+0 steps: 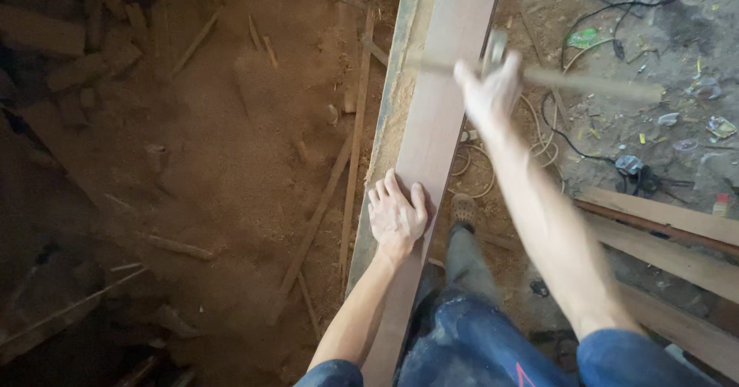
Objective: The person selects a wooden plank, positions it on a workbench, and uses a circular saw to cut it into smaller pieces. They then use a hand plane to smooth the cut edges and stack the finished pieces.
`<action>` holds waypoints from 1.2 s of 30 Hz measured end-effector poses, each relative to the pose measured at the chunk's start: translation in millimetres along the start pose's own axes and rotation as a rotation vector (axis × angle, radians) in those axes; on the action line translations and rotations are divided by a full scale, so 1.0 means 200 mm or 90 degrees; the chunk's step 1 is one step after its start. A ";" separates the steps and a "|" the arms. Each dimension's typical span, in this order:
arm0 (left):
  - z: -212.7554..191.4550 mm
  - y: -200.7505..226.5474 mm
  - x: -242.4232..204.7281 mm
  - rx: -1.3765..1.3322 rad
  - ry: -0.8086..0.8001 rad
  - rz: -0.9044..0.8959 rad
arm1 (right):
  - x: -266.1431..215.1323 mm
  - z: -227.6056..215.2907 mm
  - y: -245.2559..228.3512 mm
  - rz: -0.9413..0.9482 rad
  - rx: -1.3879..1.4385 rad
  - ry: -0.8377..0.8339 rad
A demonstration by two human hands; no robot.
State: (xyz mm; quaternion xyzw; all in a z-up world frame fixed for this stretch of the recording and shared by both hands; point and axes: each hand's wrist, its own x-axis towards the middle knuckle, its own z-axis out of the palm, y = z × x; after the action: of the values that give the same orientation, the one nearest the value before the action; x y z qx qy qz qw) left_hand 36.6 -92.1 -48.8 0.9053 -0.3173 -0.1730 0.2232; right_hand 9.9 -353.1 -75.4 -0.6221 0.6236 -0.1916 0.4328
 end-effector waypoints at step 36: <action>0.20 -0.02 -0.50 0.140 0.373 0.105 | -0.61 -0.89 1.13 0.194 0.376 -0.334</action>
State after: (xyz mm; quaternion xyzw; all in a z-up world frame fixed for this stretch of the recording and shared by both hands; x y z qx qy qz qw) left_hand -52.5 -35.4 -67.3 0.9065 -0.3289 0.1489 0.2189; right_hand -284.4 -256.7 -117.2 -0.3998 0.4954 -0.1313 0.7599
